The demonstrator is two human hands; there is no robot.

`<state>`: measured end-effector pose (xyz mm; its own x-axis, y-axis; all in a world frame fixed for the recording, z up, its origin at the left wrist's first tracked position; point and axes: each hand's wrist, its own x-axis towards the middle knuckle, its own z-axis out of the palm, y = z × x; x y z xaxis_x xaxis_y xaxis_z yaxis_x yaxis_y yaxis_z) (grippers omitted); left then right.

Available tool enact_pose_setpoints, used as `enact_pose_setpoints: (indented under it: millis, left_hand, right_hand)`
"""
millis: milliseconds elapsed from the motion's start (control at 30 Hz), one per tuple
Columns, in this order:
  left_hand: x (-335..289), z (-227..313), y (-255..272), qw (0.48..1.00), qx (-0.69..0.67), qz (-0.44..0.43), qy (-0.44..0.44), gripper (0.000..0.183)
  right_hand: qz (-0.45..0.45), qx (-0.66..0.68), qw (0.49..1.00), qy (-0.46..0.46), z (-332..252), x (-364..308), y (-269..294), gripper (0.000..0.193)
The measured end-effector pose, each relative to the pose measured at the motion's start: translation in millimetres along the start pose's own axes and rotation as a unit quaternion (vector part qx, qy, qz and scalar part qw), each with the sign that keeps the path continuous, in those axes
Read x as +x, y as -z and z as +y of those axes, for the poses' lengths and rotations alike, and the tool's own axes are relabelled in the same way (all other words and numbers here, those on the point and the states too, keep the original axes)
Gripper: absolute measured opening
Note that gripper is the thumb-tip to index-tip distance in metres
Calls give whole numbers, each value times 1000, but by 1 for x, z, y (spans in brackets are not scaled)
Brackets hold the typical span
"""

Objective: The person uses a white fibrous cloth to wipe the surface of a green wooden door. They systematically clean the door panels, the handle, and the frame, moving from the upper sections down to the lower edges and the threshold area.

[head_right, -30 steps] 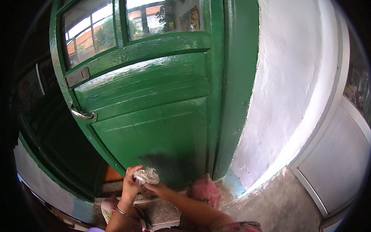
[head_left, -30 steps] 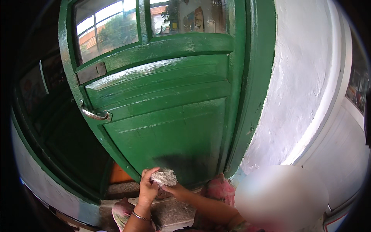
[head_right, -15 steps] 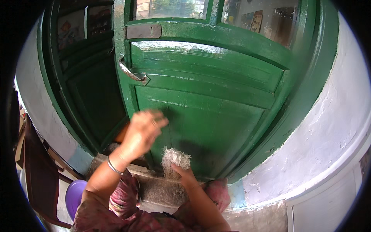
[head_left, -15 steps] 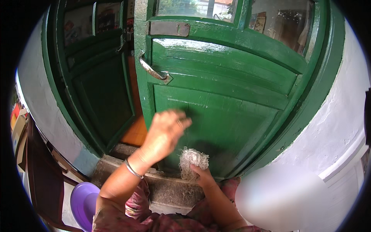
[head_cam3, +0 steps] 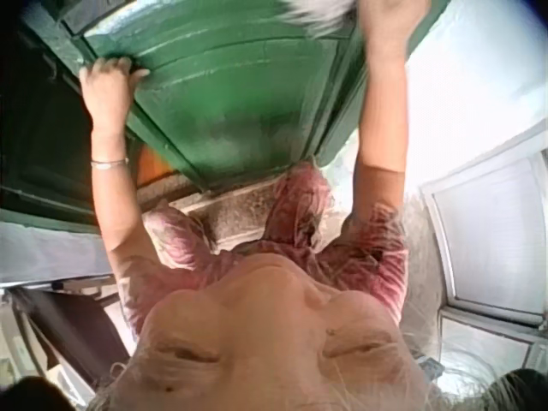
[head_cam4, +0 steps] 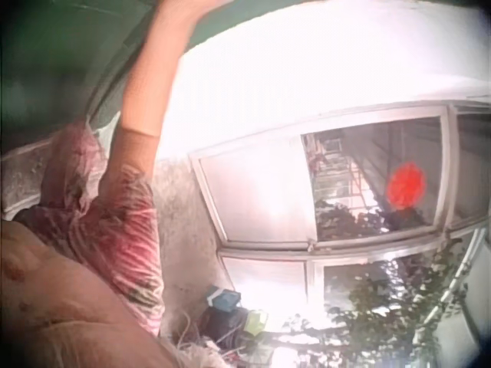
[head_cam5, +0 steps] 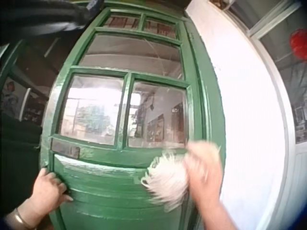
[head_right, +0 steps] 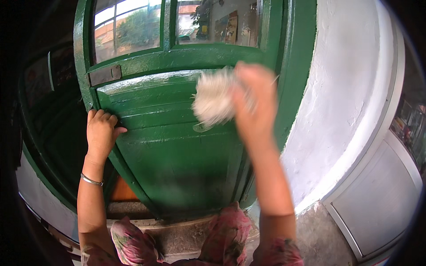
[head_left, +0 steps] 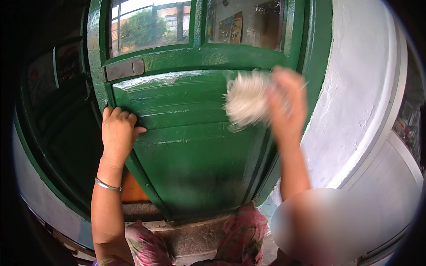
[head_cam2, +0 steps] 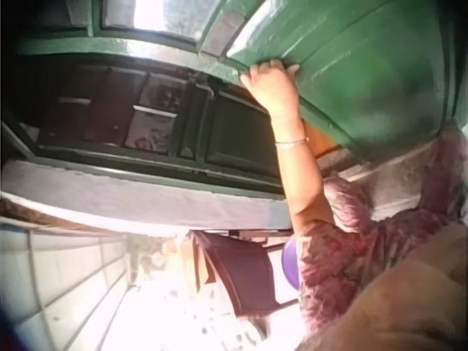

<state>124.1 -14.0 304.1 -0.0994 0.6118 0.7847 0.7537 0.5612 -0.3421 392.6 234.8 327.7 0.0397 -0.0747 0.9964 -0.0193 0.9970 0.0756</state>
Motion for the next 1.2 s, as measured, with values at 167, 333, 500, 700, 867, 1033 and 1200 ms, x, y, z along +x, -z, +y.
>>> enact_pose_setpoints:
  millis: [167,333,500,700,867,1033,1200]
  left_hand:
    - [5,8,3,997,-29,67,4,27]
    - [3,8,-1,997,-45,64,-1,29]
    - [1,3,0,997,-29,72,-16,28]
    - [2,7,-4,996,-44,79,-14,30]
    - [-1,6,-8,995,-53,83,-5,29]
    - [1,10,-1,996,-54,67,16,27]
    - [0,8,-4,997,-29,63,21,28]
  right_hand:
    - [114,-213,953,186,72,175,13,27]
    - [92,-367,913,153,114,154,-17,38]
    - [44,-329,925,186,115,105,-16,41]
    - [36,-326,941,84,106,27,-10,49]
    - [-43,-326,943,58,84,-70,-1,58]
    - [-43,-304,952,6,71,-65,0,55]
    - [-99,-278,956,4,64,-38,14,54]
